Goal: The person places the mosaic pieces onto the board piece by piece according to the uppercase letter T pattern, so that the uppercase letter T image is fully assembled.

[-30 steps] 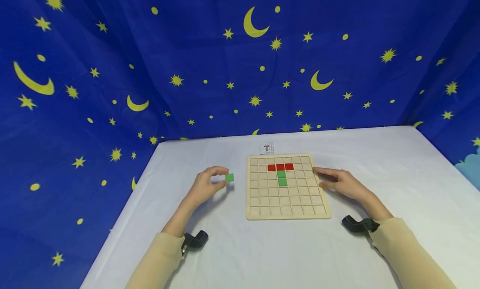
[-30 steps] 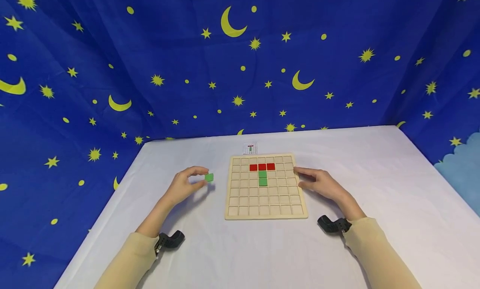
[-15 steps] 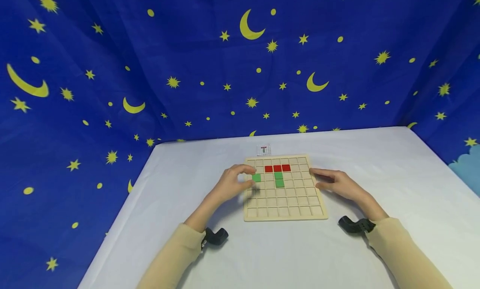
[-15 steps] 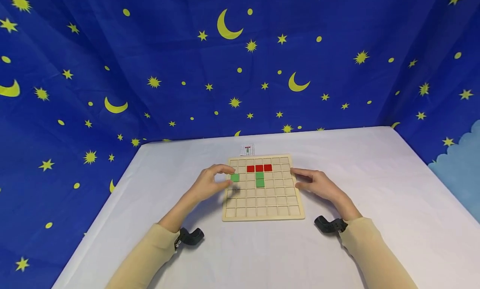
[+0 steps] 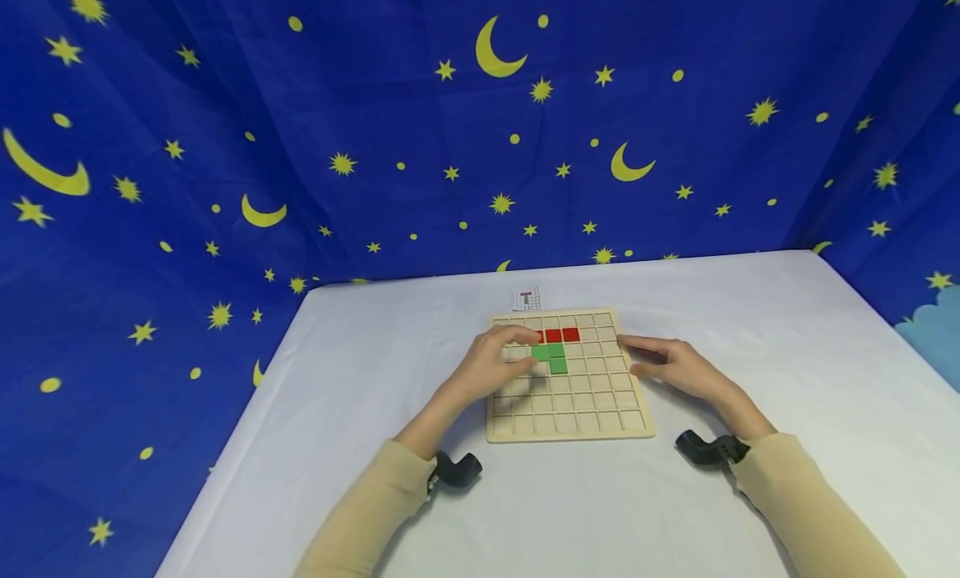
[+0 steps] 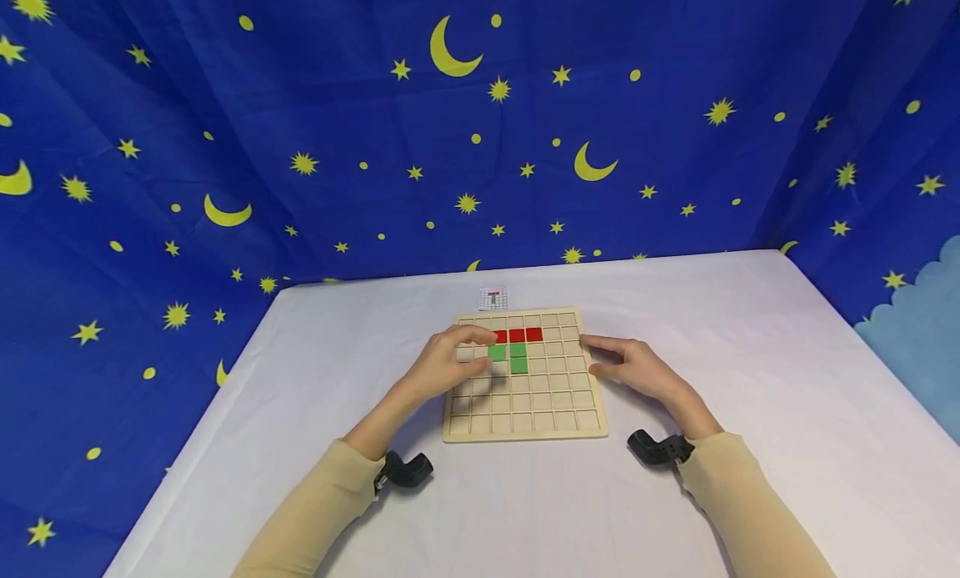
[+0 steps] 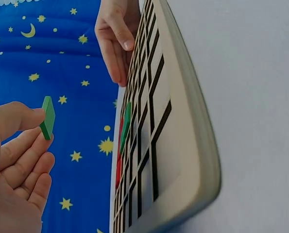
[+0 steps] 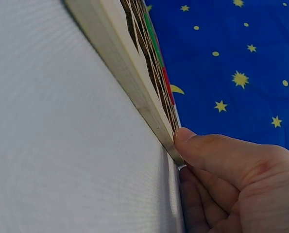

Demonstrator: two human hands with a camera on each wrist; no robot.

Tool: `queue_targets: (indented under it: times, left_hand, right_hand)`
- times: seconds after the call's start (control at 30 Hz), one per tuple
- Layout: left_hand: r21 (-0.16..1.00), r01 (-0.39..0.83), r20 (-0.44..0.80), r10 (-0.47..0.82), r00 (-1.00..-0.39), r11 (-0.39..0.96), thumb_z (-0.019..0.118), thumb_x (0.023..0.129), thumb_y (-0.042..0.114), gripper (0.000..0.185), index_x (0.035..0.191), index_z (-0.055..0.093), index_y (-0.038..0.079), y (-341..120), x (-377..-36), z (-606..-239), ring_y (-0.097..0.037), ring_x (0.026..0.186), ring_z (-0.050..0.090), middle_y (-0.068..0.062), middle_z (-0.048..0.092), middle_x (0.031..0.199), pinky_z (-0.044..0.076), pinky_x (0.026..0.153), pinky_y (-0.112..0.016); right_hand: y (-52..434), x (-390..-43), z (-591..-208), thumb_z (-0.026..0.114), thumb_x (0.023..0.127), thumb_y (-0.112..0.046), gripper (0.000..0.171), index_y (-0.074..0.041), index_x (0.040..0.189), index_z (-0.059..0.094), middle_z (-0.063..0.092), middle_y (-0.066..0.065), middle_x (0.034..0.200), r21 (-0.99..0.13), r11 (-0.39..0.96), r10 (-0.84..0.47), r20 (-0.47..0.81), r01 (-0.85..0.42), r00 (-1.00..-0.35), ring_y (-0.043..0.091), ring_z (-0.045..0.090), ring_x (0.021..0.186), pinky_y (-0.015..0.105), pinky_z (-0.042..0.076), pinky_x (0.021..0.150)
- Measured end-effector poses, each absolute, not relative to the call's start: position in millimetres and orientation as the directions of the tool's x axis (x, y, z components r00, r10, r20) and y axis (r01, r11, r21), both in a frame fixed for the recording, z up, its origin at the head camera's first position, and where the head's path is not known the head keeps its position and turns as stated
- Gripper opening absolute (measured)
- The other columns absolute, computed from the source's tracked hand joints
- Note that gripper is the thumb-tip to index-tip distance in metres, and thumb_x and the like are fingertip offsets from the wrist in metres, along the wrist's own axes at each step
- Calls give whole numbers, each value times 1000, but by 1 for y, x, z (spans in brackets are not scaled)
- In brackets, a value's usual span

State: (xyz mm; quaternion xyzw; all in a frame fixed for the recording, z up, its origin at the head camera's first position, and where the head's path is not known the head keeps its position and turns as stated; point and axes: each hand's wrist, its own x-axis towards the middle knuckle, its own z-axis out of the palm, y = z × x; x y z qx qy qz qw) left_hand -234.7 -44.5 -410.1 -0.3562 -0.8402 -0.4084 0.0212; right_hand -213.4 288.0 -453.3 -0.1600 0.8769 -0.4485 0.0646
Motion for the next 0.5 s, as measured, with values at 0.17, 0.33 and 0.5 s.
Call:
queue_targets:
  times: [0.17, 0.33, 0.5]
  left_hand:
    - [703, 577, 278, 586, -761, 416, 69, 87, 16, 32, 118, 64, 7, -36, -234, -412, -17, 110, 54, 0, 65, 112, 42, 95, -39]
    - [698, 570, 259, 590, -765, 433, 68, 87, 18, 33, 118, 63, 10, -26, -233, -414, -15, 108, 54, 2, 64, 112, 44, 93, -36]
    - [706, 557, 229, 605, -763, 436, 67, 89, 21, 33, 120, 62, 10, -20, -231, -419, -15, 109, 54, 2, 63, 114, 45, 92, -35]
  right_hand:
    - [287, -214, -455, 67, 89, -25, 55, -8, 138, 49, 43, 15, 142, -803, 554, -340, 24, -221, -940, 36, 31, 134, 54, 26, 106]
    - [286, -216, -455, 67, 89, -24, 55, -7, 138, 48, 43, 15, 142, -795, 563, -341, 27, -227, -940, 36, 32, 133, 54, 26, 106]
    - [288, -216, -455, 67, 89, -24, 56, -7, 138, 48, 42, 15, 143, -793, 567, -335, 23, -221, -942, 36, 31, 134, 54, 25, 106]
